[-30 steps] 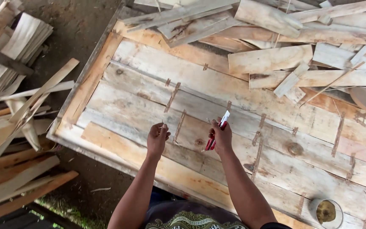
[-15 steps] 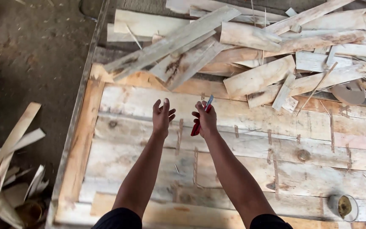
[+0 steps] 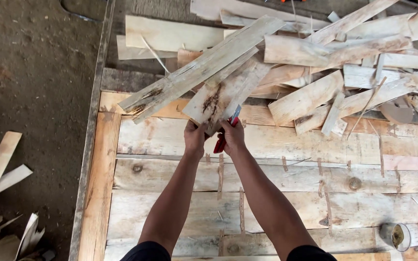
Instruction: The person uses a red utility knife to score and cut rectangular wooden planks on a wooden workbench. They repeatedly pick up planks, position them, score the wood, and place the cut pieces aside.
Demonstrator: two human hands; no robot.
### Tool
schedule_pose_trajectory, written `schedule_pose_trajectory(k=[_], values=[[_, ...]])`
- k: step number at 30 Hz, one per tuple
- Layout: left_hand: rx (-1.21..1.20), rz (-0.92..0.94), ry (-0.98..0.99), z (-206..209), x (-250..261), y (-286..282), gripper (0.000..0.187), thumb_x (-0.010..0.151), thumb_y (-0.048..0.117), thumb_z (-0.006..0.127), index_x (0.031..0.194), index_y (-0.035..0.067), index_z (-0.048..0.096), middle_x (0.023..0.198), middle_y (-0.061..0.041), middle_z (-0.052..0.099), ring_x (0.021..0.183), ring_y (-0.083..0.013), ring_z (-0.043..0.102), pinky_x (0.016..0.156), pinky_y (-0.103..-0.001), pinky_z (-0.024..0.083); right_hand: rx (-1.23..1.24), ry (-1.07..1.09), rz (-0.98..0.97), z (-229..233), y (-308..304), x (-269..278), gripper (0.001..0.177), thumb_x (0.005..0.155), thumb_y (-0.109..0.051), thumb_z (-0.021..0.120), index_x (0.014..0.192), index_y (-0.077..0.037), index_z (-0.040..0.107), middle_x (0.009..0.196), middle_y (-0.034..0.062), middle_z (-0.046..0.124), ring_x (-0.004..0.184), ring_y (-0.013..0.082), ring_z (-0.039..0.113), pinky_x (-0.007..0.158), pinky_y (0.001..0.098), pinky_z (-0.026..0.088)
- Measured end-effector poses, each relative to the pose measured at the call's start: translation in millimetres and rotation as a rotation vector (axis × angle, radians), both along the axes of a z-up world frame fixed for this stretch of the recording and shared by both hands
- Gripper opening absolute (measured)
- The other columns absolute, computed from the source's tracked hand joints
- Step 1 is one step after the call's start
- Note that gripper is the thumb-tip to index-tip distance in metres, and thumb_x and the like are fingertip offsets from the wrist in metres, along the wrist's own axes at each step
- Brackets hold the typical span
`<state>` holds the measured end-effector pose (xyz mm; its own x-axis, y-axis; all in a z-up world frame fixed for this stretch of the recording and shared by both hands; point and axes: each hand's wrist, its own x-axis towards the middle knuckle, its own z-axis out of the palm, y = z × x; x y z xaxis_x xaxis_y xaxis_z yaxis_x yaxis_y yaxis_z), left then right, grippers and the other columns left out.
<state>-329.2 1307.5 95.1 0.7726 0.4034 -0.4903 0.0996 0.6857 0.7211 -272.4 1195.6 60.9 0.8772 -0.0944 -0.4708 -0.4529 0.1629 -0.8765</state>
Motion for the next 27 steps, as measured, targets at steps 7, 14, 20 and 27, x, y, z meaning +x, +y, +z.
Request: schedule_pose_trajectory(k=[7, 14, 20, 27], values=[[-0.128, -0.132, 0.003, -131, -113, -25, 0.044, 0.091, 0.002, 0.061, 0.134, 0.004, 0.06, 0.114, -0.019, 0.069, 0.089, -0.0259, 0.07, 0.078, -0.049, 0.064, 0.012, 0.013, -0.007, 11, -31, -122, 0.023, 0.087, -0.005, 0.075, 0.102, -0.01, 0.059, 0.073, 0.0105, 0.058, 0.053, 0.0271, 0.063, 0.05, 0.0383, 0.052], [-0.291, -0.127, 0.174, -95, -212, -44, 0.039, 0.08, -0.004, 0.063, 0.119, -0.003, 0.056, 0.093, -0.02, 0.067, 0.07, -0.0271, 0.068, 0.069, -0.046, 0.057, 0.047, 0.055, 0.07, 4, -87, -222, 0.031, 0.081, -0.005, 0.082, 0.097, -0.007, 0.056, 0.061, 0.0162, 0.058, 0.04, 0.0314, 0.06, 0.034, 0.0425, 0.052], [-0.151, -0.335, 0.287, -80, -257, -46, 0.044, 0.075, 0.002, 0.069, 0.119, 0.0, 0.063, 0.097, -0.015, 0.07, 0.08, -0.0275, 0.068, 0.074, -0.044, 0.056, 0.015, 0.167, 0.088, -5, -119, -284, 0.038, 0.081, -0.018, 0.089, 0.101, -0.008, 0.059, 0.072, 0.0089, 0.06, 0.056, 0.02, 0.063, 0.047, 0.0325, 0.051], [1.013, -0.274, 0.716, -1, -215, -18, 0.06, 0.08, 0.049, 0.07, 0.135, 0.025, 0.062, 0.139, -0.005, 0.056, 0.134, -0.0333, 0.046, 0.105, -0.06, 0.043, -0.267, 0.261, -0.067, 20, -133, -277, 0.045, 0.088, -0.028, 0.086, 0.11, -0.003, 0.057, 0.064, 0.0087, 0.054, 0.043, 0.0196, 0.055, 0.039, 0.0335, 0.044]])
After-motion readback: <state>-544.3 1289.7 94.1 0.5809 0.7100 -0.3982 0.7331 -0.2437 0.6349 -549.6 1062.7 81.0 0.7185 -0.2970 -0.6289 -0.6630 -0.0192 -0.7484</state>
